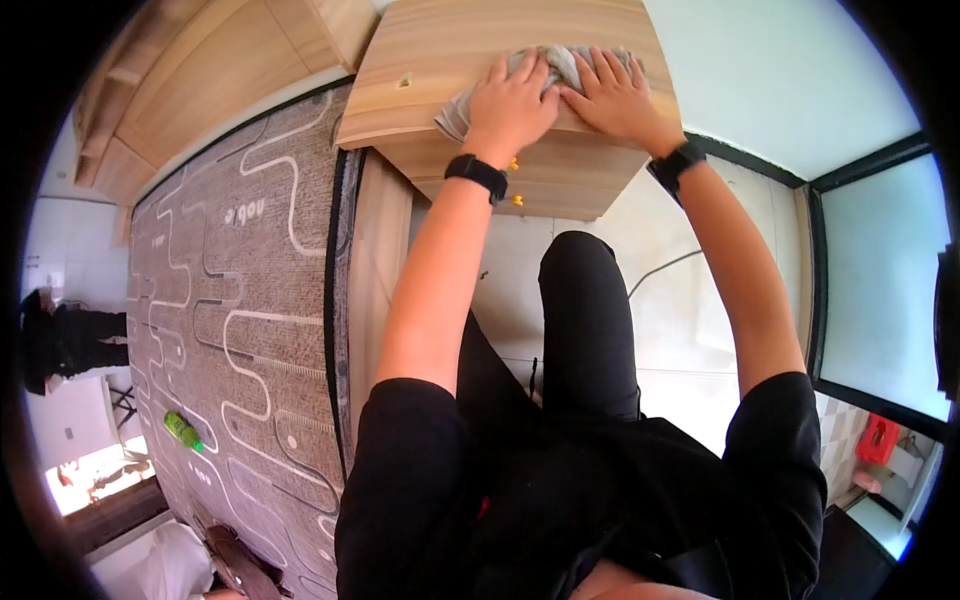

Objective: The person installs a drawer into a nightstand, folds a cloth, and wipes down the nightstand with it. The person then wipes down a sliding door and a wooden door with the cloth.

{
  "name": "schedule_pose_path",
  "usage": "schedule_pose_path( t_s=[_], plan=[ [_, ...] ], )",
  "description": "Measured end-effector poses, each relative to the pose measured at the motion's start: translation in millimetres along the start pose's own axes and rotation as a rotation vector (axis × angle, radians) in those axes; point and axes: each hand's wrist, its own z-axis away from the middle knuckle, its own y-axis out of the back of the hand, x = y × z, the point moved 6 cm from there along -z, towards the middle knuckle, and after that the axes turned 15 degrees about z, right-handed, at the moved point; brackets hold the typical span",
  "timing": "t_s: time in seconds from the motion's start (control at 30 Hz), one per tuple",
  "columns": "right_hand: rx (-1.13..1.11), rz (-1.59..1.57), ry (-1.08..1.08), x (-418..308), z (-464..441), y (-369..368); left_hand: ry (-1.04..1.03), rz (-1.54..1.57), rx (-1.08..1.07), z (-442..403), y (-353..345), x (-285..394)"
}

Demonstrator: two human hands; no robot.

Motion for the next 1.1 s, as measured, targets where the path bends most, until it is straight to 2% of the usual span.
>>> schedule_pose_path(
  t_s=[0.03,0.17,0.27,0.33,0.37,0.4,0.47,0.5,0.53,0.6,0.67,0.7,0.73,0.77,0.8,0.83,0.87,0.93,1.07,1.1],
  plan=[
    [-0.102,-0.055,-0.040,2,-10,-14,0.017,-0.024,-0.035,-5,-6,-7],
    [-0.278,-0.088,-0.054,6,-35,-44,0.007,-0.013,-0.059,-18,-19,-28],
    [-0.283,-0.066,-0.103,6,-39,-44,-0.038,0.003,-0.032,-27,-31,-43],
    [-0.227,-0.040,-0.139,0,-29,-30,-0.092,0.088,0.147,-27,-25,-45],
    [0.019,-0.054,-0.184,-2,-25,-17,-0.024,0.383,0.010,-24,6,-24],
    [0.266,-0.066,-0.226,-4,-19,-5,-0.026,0.385,0.002,-23,14,-18],
    [0.197,-0.146,-0.236,-4,-21,-14,0.180,0.450,0.117,-12,27,-25],
    [0.153,-0.208,-0.234,-3,-22,-17,0.352,0.497,0.089,-5,39,-21],
    [0.109,-0.269,-0.229,-3,-21,-17,0.360,0.499,0.083,8,40,-18],
    [0.068,-0.389,-0.197,0,-6,-12,0.295,0.309,0.228,29,54,-10],
    [0.201,-0.114,0.252,-12,11,10,0.307,0.377,0.179,53,57,-3],
    [0.210,-0.097,0.256,-5,18,15,0.304,0.435,0.137,55,54,-5],
    [0.130,-0.259,0.181,4,25,15,0.293,0.437,0.150,52,47,-11],
    [0.043,-0.423,0.099,9,32,12,0.121,0.446,0.343,51,50,-7],
    [0.036,-0.418,0.096,9,35,20,-0.040,0.452,0.529,57,55,-3],
    [0.097,-0.438,0.101,8,38,32,0.056,0.440,0.401,58,51,-4],
    [0.167,-0.453,0.108,8,38,45,0.065,0.443,0.403,61,48,-8],
    [0.152,-0.490,0.097,5,39,56,-0.323,0.278,0.579,72,45,2],
    [0.177,-0.549,0.101,8,45,48,-0.298,0.228,0.623,77,30,1],
    [0.262,-0.475,0.175,6,50,54,-0.290,0.221,0.622,85,27,4]
  ],
)
